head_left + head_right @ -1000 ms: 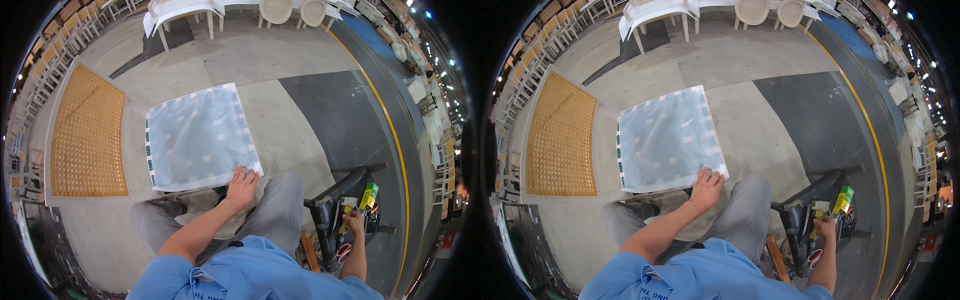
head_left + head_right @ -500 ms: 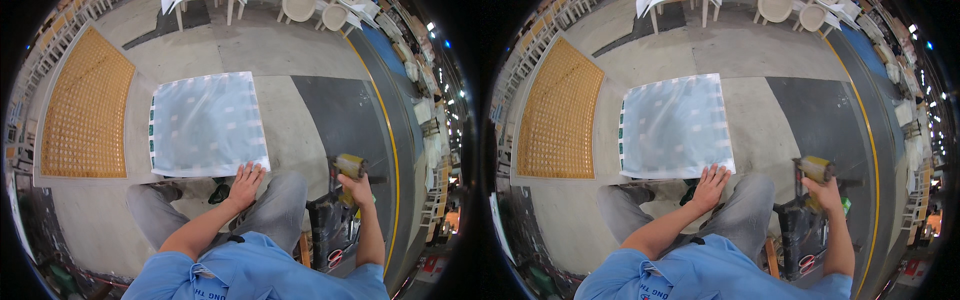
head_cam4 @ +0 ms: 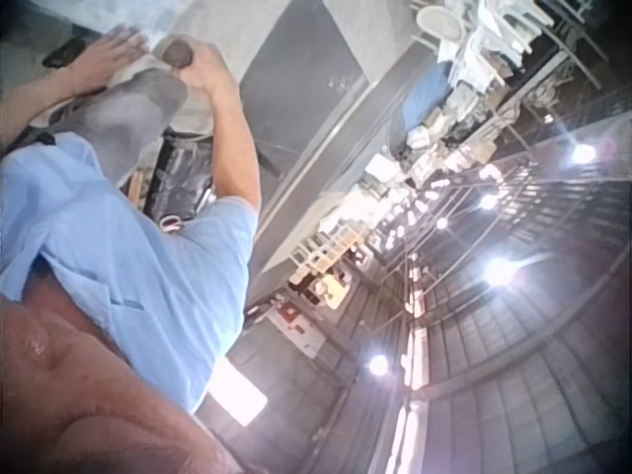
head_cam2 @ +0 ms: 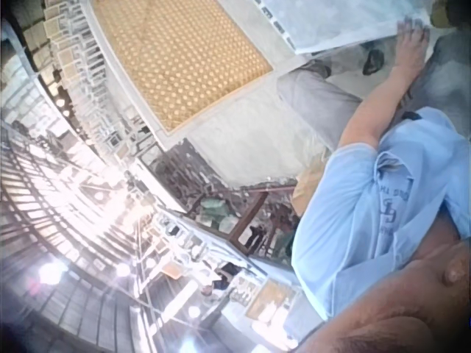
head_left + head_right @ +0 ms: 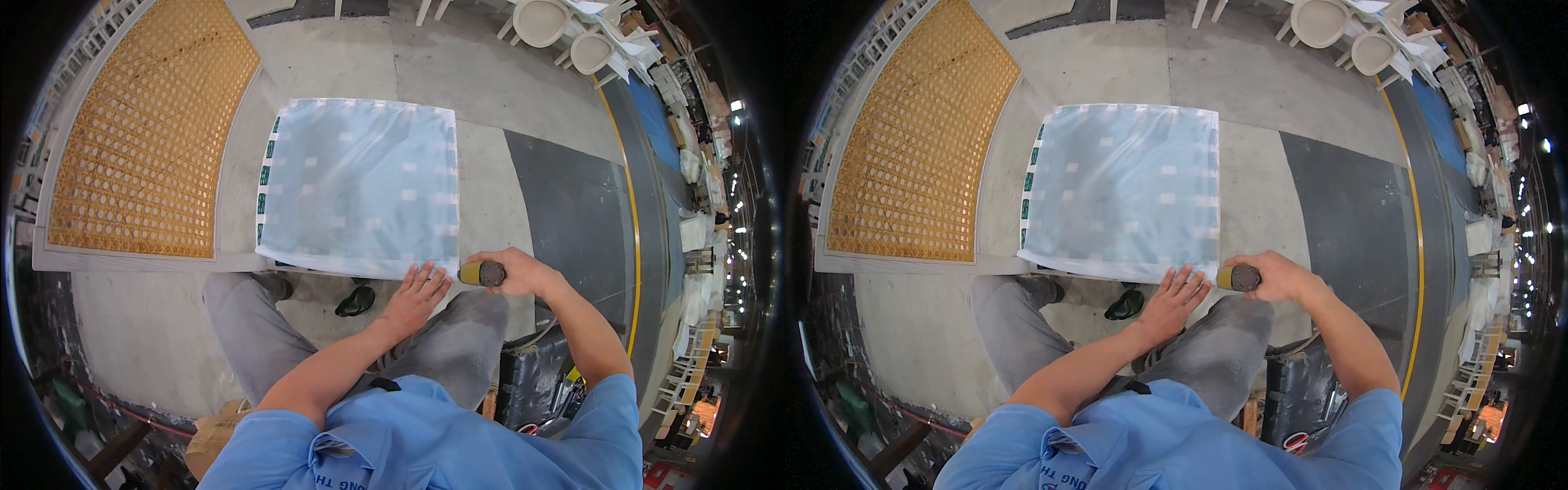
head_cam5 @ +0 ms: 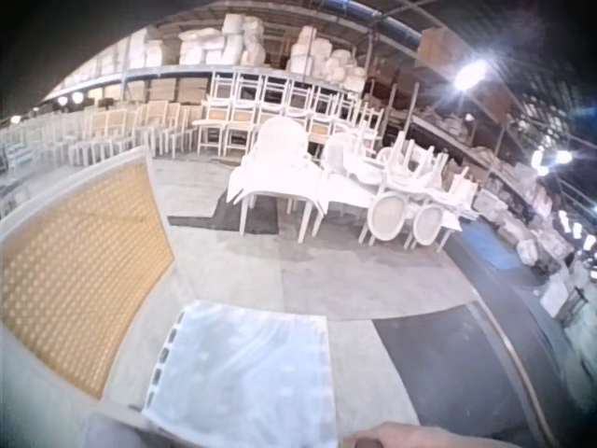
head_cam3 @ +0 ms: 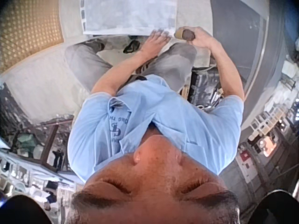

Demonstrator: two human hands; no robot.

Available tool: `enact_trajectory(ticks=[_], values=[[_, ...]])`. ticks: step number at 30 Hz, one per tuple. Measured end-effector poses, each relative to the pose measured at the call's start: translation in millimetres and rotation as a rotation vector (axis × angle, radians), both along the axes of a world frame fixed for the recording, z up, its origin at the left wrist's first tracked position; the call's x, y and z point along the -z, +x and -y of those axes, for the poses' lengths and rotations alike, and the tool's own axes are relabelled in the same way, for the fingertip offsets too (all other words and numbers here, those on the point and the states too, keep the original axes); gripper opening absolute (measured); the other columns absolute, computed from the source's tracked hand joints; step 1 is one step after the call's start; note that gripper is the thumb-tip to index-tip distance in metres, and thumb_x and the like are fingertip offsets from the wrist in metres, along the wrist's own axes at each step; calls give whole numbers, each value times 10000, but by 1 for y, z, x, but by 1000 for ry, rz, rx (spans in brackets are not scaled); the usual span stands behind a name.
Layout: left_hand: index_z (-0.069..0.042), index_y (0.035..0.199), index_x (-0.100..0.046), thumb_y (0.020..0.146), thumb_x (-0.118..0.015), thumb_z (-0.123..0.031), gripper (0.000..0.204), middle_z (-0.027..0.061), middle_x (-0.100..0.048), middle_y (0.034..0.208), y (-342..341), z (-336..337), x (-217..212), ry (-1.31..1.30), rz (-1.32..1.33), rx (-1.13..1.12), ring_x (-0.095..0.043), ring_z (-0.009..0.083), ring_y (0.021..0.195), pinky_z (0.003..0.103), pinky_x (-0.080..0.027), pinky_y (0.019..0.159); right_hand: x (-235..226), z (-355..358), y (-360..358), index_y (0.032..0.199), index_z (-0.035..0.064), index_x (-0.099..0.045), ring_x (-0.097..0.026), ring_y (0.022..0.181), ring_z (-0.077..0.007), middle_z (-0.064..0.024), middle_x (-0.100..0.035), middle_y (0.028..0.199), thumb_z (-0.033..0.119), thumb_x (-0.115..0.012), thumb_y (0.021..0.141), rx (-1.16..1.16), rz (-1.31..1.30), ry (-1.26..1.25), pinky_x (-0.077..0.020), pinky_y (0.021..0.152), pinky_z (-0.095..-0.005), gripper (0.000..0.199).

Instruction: The person assembles a chair by attaching a seat cushion and securing it with a staple gun. They then attach green straps to the chair frame using the staple gun.

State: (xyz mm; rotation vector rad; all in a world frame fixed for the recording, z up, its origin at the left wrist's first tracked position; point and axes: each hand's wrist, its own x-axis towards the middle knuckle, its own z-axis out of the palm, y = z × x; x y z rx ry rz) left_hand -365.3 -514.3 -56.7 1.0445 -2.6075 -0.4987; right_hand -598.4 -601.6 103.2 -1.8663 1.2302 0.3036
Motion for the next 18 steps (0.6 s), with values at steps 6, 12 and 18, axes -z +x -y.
enact_trajectory(ticks=[6, 12, 18], values=[[-89, 1534, -357, 908, -509, -123, 645, 133, -329, 1584, 0, 1, 1, 8, 31, 5, -199, 378, 1514, 535, -146, 1231, 3, -1, 6, 1356, 174, -571, -693, 968, -377, -196, -719, 1061, 81, -779, 723, 4, -26, 13, -542, 895, -394, 673], [-89, 1534, -358, 903, -515, -131, 651, 135, -336, 1580, 0, 2, 2, -4, 36, 6, -210, 381, 1511, 533, -151, 1230, 6, 0, 9, 1339, 153, -580, -695, 966, -376, -194, -718, 1061, 73, -763, 726, 5, -16, 7, -543, 878, -396, 645], [-93, 1533, -357, 879, -535, -124, 678, 138, -346, 1572, 1, 2, 2, -9, 1, 1, -228, 384, 1503, 531, -166, 1227, 1, 21, 4, 1306, 136, -589, -688, 967, -381, -171, -718, 1067, 61, -749, 743, 6, 50, -129, -544, 861, -399, 590]])
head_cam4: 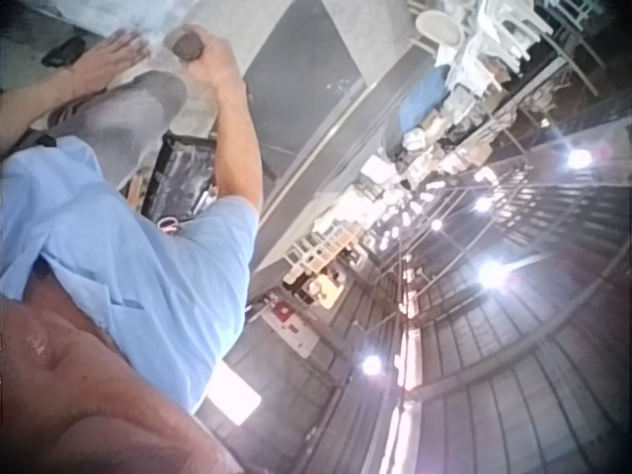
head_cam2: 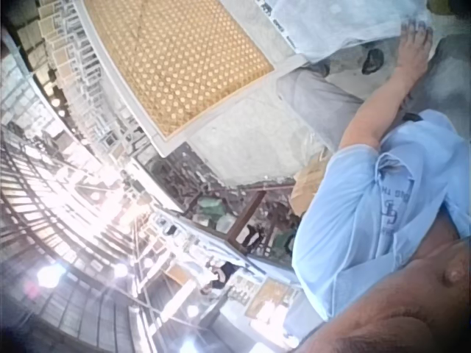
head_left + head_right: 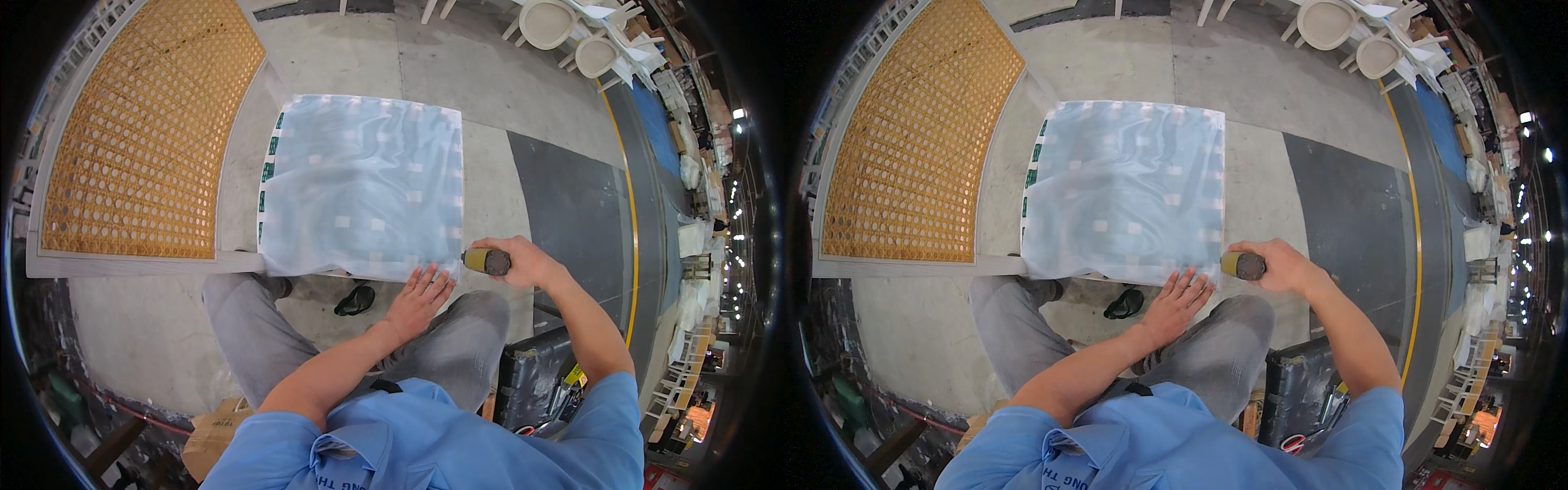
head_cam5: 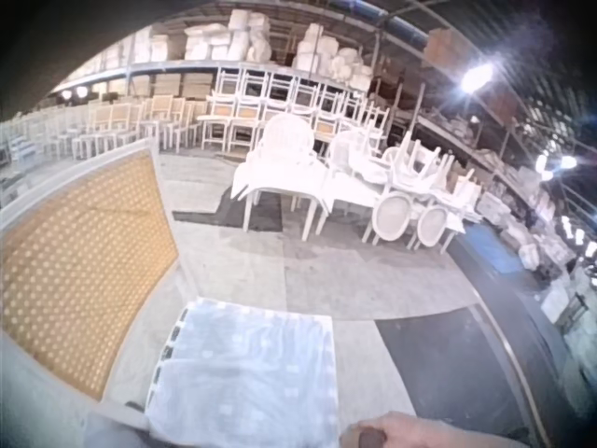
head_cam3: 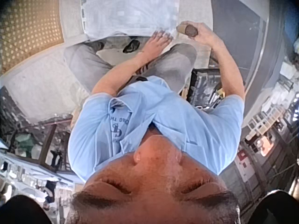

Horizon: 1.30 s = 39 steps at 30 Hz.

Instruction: The person assembles a chair by attaching a seat cushion and securing it with a staple gun. They then attach green straps to the chair frame using the staple gun.

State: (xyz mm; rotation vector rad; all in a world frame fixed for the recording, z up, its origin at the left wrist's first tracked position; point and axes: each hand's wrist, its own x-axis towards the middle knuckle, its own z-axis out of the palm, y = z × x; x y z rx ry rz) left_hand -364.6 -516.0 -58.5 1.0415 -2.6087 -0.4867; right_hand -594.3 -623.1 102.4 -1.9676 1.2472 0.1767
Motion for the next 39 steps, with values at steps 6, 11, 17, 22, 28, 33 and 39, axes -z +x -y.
enact_trajectory(ticks=[6, 11, 17, 22, 28, 33, 39], values=[[-98, 1535, -353, 855, -552, -103, 708, 137, -331, 1577, 0, -1, -1, 21, 2, 4, -217, 387, 1503, 535, -168, 1225, 3, 17, 7, 1310, 138, -586, -691, 967, -364, -163, -720, 1059, 51, -753, 755, -20, -37, 14, -543, 858, -386, 586], [-111, 1529, -368, 883, -561, -123, 675, 137, -339, 1570, 4, 3, -7, -19, 38, -16, -240, 385, 1495, 525, -203, 1218, 3, 18, 11, 1318, 144, -585, -698, 958, -329, -158, -721, 1075, 63, -786, 751, 22, -61, 65, -537, 877, -375, 607], [-143, 1496, -397, 972, -610, -285, 584, 132, -329, 1581, 49, -36, -26, 628, -438, -377, -326, 394, 1444, 555, -272, 1180, -15, -19, -12, 1355, 139, -578, -656, 832, -205, -71, -712, 1026, 30, -797, 766, 335, 171, -127, -540, 791, -325, 638], [-138, 1495, -318, 960, -659, -440, 702, 81, -446, 1489, 96, 6, -33, 1554, -1461, -1362, -460, 305, 1340, 529, -387, 1091, -43, -52, -12, 1370, 122, -580, -629, 824, -154, -56, -687, 1053, 15, -785, 783, 697, 280, 77, -534, 771, -307, 631], [-149, 1471, -360, 934, -665, -528, 725, 62, -530, 1406, 101, 45, 23, 1064, -1884, -1432, -562, 247, 1236, 458, -496, 990, -44, -77, -4, 1380, 94, -573, -591, 795, -116, -33, -663, 1015, 30, -791, 784, 789, 415, 92, -528, 733, -284, 638], [-117, 1446, -409, 959, -636, -512, 667, 63, -566, 1374, 118, 38, 33, 1052, -1702, -1386, -597, 250, 1211, 463, -526, 969, -49, -101, -18, 1378, 79, -571, -595, 1012, -123, -42, -673, 1120, 73, -815, 772, 735, 421, 23, -485, 932, -287, 654], [-85, 1493, -335, 982, -617, -473, 701, 123, -535, 1393, 223, 42, 31, 1088, -1582, -1166, -577, 277, 1224, 472, -539, 955, -57, -121, -1, 1365, 55, -569, -584, 1069, -129, -40, -666, 1160, 113, -835, 754, 712, 516, 60, -442, 984, -279, 669]])
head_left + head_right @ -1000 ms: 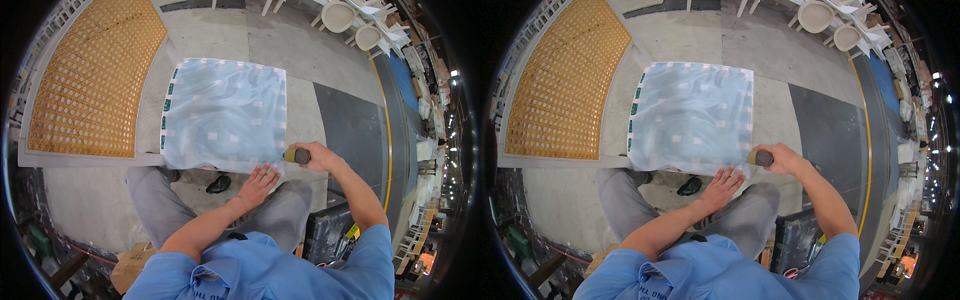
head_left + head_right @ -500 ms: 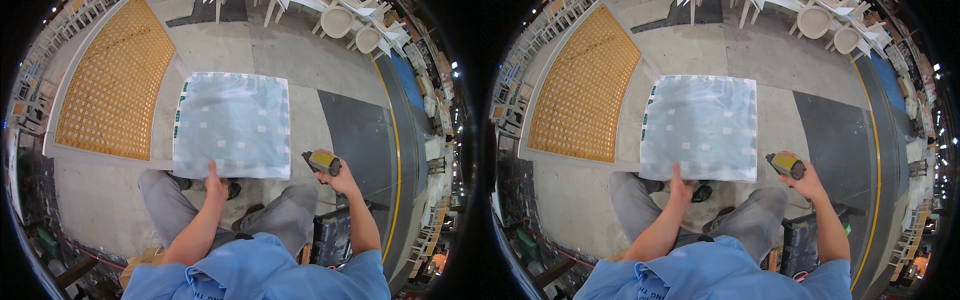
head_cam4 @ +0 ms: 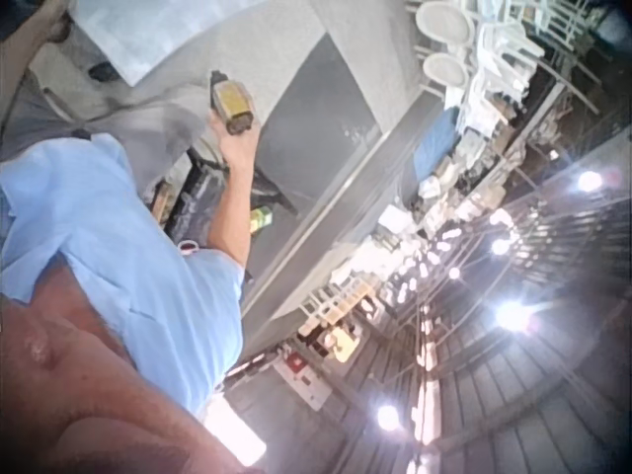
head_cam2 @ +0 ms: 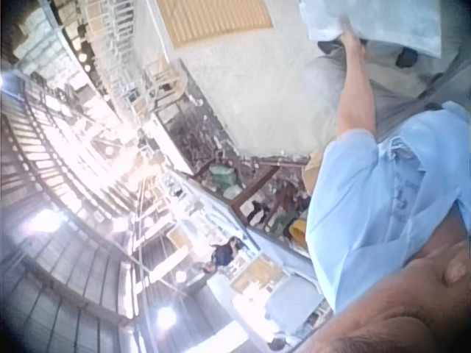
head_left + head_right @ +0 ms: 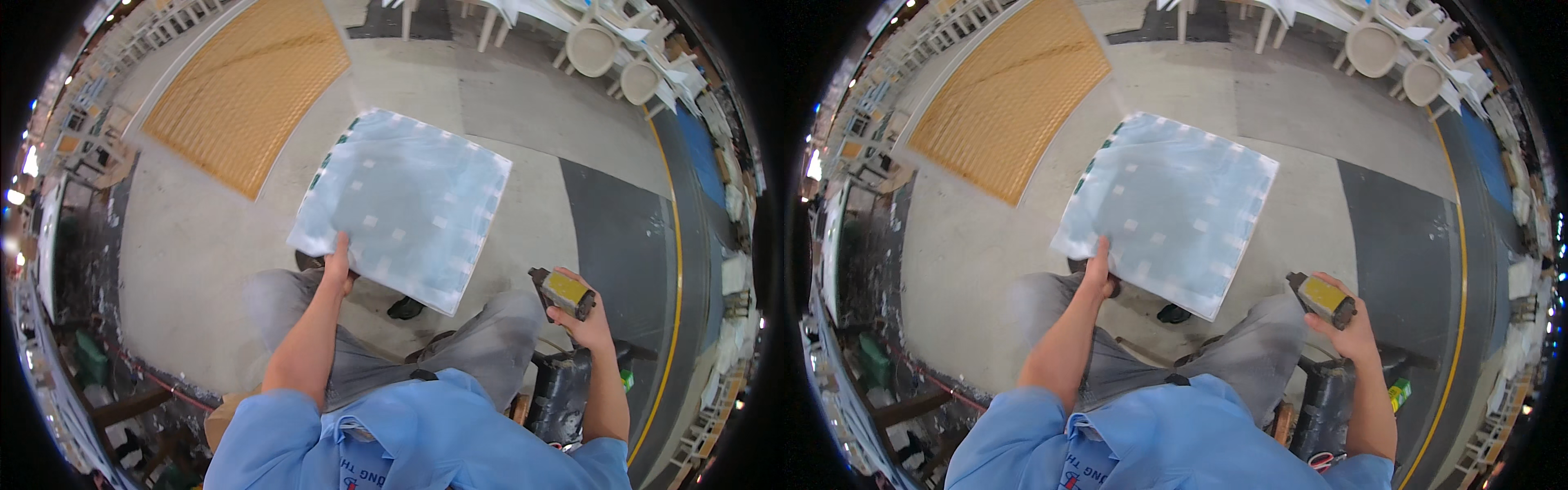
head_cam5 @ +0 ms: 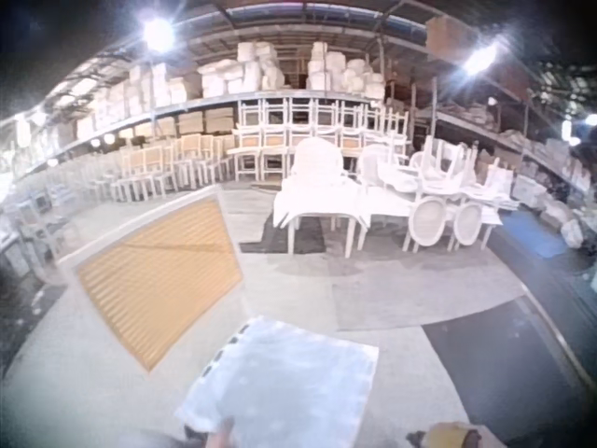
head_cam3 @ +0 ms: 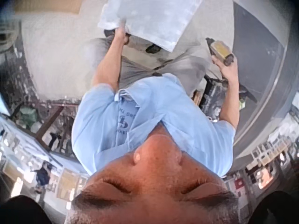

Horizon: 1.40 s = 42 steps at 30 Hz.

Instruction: The person assembles a chair by attaching a seat cushion and securing it with a staple gun. They then attach green straps to the chair frame using the staple gun.

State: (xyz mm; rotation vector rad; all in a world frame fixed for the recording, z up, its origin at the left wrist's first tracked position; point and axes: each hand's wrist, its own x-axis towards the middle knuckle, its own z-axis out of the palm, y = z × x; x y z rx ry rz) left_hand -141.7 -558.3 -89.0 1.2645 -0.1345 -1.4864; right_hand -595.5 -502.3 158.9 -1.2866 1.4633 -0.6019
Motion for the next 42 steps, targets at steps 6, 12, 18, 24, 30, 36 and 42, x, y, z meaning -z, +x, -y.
enact_trajectory(ticks=[6, 12, 18, 24, 30, 36, 42], values=[[-59, 1331, -499, 930, -627, -594, 681, 99, -641, 1178, 76, 30, -42, 189, 78, 113, -655, 256, 904, 453, -542, 686, 0, 0, 27, 1356, 45, -573, -587, 1058, -132, -51, -671, 1145, 112, -833, 756, -68, -8, -40, -449, 976, -291, 658], [6, 1172, -599, 844, -736, -596, 699, 72, -548, 946, 33, -2, -57, 414, 297, 2, -560, 216, 829, 441, -523, 703, -8, -8, 28, 1343, 38, -587, -603, 1082, -145, -74, -682, 1153, 89, -842, 732, -84, -90, -124, -452, 989, -297, 664], [22, 874, -638, 843, -801, -321, 381, 53, -585, 759, 60, 18, -62, 391, 577, -95, -537, 161, 572, 305, -438, 447, -2, 17, 56, 1347, 35, -582, -609, 1074, -149, -73, -682, 1153, 87, -835, 746, -109, -23, -59, -459, 979, -298, 654], [14, 884, -689, 891, -722, -97, 116, 57, -660, 766, 50, 35, -80, -21, 511, -53, -602, 141, 650, 301, -500, 600, -6, 20, 67, 1345, 22, -576, -607, 1072, -143, -77, -685, 1144, 81, -817, 759, -101, 1, -48, -459, 975, -297, 636], [2, 1154, -604, 921, -529, 68, 253, 118, -685, 1101, 54, 46, -75, -210, 17, -150, -687, 240, 967, 397, -571, 876, -2, 24, 63, 1348, 21, -571, -605, 1076, -143, -76, -684, 1152, 78, -812, 764, -110, -54, -15, -459, 979, -297, 634], [39, 1286, -520, 820, -382, 161, 501, 163, -611, 1251, 96, 68, -46, -147, -95, -341, -620, 306, 1132, 457, -522, 979, 2, 30, 71, 1346, 20, -572, -606, 1065, -140, -73, -690, 1142, 87, -812, 761, -127, -49, 11, -456, 979, -296, 636], [52, 1281, -513, 827, -411, 112, 469, 180, -609, 1224, 112, 65, -51, -218, -1, -395, -602, 316, 1144, 456, -509, 963, -5, 47, 90, 1354, 47, -574, -609, 1054, -145, -74, -690, 1133, 104, -824, 751, -191, -120, 28, -456, 977, -298, 656]])
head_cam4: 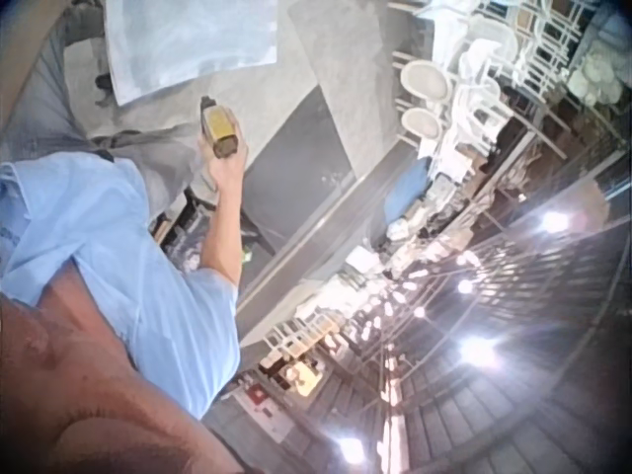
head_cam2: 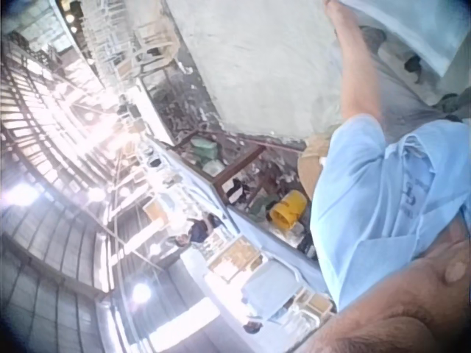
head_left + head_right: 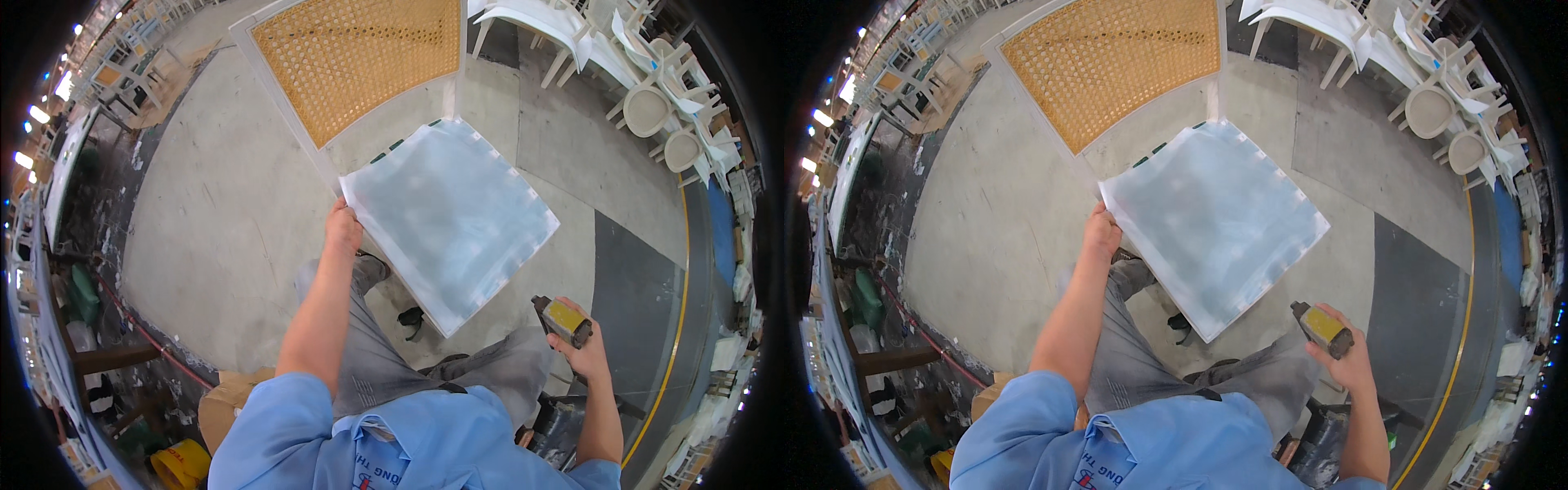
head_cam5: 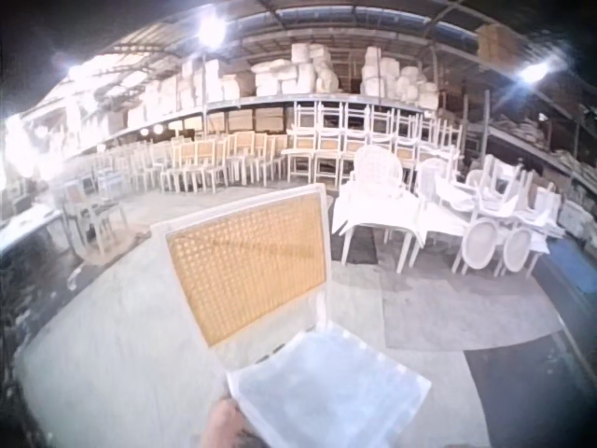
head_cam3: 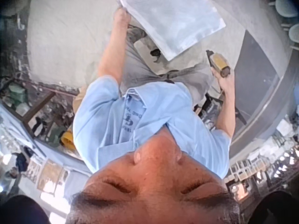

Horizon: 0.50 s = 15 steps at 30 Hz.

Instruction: The person assembles a chair by attaching a seat cushion and securing it with a staple gun. They then attach green straps to the chair frame using the staple gun.

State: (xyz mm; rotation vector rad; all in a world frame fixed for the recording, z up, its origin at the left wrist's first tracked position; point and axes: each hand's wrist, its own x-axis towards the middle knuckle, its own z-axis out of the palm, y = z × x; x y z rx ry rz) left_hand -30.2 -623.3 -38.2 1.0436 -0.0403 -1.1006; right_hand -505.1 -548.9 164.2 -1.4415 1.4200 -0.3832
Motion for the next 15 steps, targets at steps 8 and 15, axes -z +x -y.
enact_trajectory(ticks=[8, 15], values=[[-9, 939, -606, 838, -817, -335, 401, 66, -607, 796, -81, -83, -9, 614, 285, 468, -582, 165, 602, 308, -486, 527, 2, 24, 20, 1364, 61, -574, -623, 1078, -171, -93, -690, 1172, 104, -826, 752, -138, -62, -46, -456, 989, -313, 663], [-12, 818, -633, 822, -831, -236, 300, 48, -630, 731, -106, -87, -9, 714, 486, 587, -575, 135, 580, 277, -466, 523, -8, 62, 66, 1351, 99, -591, -662, 1100, -298, -140, -686, 1205, 90, -821, 756, -542, -100, -333, -496, 963, -359, 638]])
